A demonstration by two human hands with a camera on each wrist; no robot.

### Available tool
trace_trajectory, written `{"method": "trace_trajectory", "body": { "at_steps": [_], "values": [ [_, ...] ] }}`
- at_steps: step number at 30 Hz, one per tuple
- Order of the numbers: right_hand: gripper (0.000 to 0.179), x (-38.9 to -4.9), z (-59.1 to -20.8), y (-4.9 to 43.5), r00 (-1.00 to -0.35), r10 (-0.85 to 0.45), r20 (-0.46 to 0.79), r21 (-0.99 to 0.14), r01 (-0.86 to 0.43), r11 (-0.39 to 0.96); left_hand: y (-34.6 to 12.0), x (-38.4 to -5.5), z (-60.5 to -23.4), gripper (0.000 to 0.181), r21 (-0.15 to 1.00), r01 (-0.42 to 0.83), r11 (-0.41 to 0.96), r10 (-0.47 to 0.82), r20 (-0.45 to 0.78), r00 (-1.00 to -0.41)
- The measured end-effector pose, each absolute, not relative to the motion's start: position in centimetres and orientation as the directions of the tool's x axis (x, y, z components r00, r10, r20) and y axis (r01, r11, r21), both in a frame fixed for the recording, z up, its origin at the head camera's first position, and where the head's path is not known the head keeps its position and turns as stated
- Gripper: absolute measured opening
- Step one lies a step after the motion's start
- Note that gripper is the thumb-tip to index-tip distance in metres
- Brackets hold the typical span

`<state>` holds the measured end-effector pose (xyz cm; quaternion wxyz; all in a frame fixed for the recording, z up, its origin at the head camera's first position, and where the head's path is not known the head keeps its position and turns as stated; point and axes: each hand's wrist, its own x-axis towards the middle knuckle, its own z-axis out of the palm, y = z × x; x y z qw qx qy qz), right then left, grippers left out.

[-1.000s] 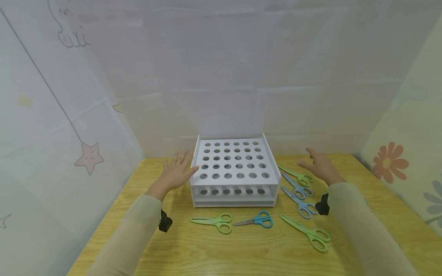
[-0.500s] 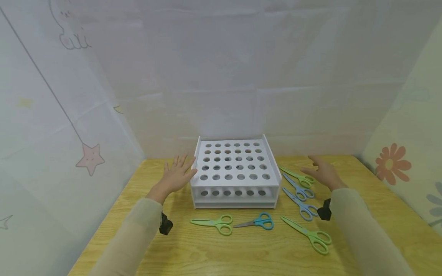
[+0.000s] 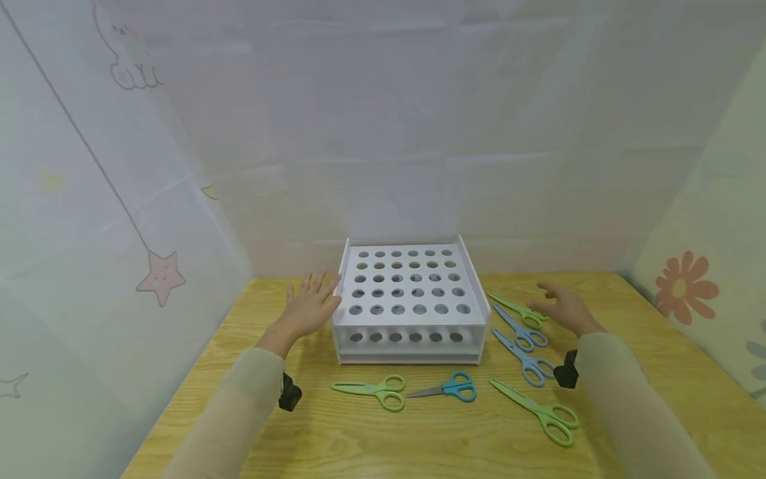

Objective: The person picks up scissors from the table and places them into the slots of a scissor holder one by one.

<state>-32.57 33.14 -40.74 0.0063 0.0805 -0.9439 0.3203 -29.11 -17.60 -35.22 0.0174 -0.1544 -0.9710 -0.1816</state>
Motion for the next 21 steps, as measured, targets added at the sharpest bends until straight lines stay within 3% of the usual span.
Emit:
{"method": "trace_trajectory", "body": {
  "at_steps": [21],
  "values": [
    [0.069,-32.8,-43.2,34.4,-0.983,-0.183,0.029,-0.677,-0.154,0.720,-17.6,-29.2,-35.4,0.055,0.338,0.297,0.893,0.283,0.090,-0.955]
  ]
}}
